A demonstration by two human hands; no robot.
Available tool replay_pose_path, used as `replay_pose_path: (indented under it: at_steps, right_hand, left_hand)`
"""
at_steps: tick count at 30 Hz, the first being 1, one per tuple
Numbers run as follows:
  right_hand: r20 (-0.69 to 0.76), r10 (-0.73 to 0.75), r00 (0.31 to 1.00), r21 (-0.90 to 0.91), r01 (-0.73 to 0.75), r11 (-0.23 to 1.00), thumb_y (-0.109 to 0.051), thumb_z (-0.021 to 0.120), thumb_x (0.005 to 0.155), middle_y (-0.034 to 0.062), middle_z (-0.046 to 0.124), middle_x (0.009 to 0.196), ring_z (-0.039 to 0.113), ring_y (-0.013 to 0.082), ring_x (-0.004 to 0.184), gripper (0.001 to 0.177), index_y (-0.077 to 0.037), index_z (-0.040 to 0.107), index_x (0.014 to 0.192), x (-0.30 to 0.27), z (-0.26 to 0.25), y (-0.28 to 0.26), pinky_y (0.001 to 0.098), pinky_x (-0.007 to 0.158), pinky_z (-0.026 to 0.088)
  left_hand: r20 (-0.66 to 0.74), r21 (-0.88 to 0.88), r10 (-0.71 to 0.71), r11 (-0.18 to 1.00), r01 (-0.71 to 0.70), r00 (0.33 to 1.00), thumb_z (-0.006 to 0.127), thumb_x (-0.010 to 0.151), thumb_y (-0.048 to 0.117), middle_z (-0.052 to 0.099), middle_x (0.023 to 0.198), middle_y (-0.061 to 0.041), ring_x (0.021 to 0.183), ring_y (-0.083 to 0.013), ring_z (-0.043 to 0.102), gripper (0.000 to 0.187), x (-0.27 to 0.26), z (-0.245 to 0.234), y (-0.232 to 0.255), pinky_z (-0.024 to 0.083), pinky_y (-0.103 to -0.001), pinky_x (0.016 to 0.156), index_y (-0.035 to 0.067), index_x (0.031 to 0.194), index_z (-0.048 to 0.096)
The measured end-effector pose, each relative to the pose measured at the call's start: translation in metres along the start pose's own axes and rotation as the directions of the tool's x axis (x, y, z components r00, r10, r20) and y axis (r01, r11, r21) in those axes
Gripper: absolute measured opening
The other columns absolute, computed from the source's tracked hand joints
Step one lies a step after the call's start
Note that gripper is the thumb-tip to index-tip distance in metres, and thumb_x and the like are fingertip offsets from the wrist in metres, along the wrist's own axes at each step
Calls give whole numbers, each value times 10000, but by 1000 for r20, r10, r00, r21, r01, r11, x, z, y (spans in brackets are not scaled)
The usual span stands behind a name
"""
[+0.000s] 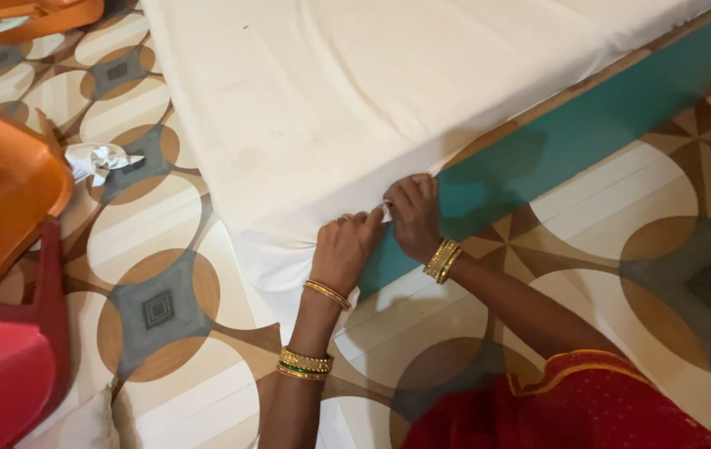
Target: The person tucks a white fitted sheet under a mattress, working along the edges and corners to secure it. After finishing the sheet, the person moves an orange plastic chair to the side.
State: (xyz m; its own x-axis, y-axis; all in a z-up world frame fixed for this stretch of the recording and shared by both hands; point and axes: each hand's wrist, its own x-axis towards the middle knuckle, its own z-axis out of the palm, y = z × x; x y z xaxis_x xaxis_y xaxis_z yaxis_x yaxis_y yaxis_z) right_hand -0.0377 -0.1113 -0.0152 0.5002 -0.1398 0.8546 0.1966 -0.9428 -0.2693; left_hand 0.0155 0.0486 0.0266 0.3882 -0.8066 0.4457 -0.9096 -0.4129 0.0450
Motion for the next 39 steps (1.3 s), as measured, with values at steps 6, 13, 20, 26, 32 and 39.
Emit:
replay_pose_path:
  at_steps: [6,13,20,26,32,39]
  right_hand:
    - [-44,-213,976,12,214,977,-2,736,839,58,640,1057,561,294,1082,246,-101,698,1060,-4,-6,20,442,972,487]
    - [-85,-326,941,-90,319,944,-8,773,857,49,669,1081,594,267,1090,223,-98,720,1054,-2,-30,62,449,956,512]
    - [32,-363,931,-94,365,926,-98,775,841,109,668,1101,604,300,1084,261,-30,714,1085,11,-44,54,485,970,508]
    - [68,-342,937,-73,347,935,-115,752,827,137,647,1173,600,311,1151,357,-19,685,1165,0,-33,67,507,1041,509]
    - [-65,-345,936,-63,341,938,-180,741,894,154,589,1271,537,381,1180,394,-28,650,1246,-22,-1,86,525,1024,478]
    - [-234,-327,916,-88,315,945,-320,479,1034,93,649,1167,565,318,1127,333,-80,674,1160,-34,32,95,529,956,445]
  left_hand:
    - [-87,86,13,996,-6,996,584,940,73,692,965,-69,795,-245,706,268,-7,4,-9,565,-367,662,126,1203,580]
    - [-189,281,72,960,-16,979,614,885,71,669,1079,-66,932,-230,686,309,0,5,-4,553,-373,766,129,1188,633]
    - [-232,468,163,883,-37,959,642,880,116,635,1140,-120,1099,-256,619,318,9,22,28,503,-409,977,15,1180,678]
    - [-484,251,86,967,45,871,687,809,169,640,1147,-186,1054,-320,615,448,16,39,48,501,-471,933,-12,1218,678]
    - [-578,297,109,951,84,809,708,940,154,678,1138,-166,1096,-315,637,294,17,60,34,559,-448,954,-33,1166,725]
    - [-643,427,236,901,85,728,717,1025,224,706,1090,-76,1064,-244,639,184,19,97,7,563,-367,881,65,1103,766]
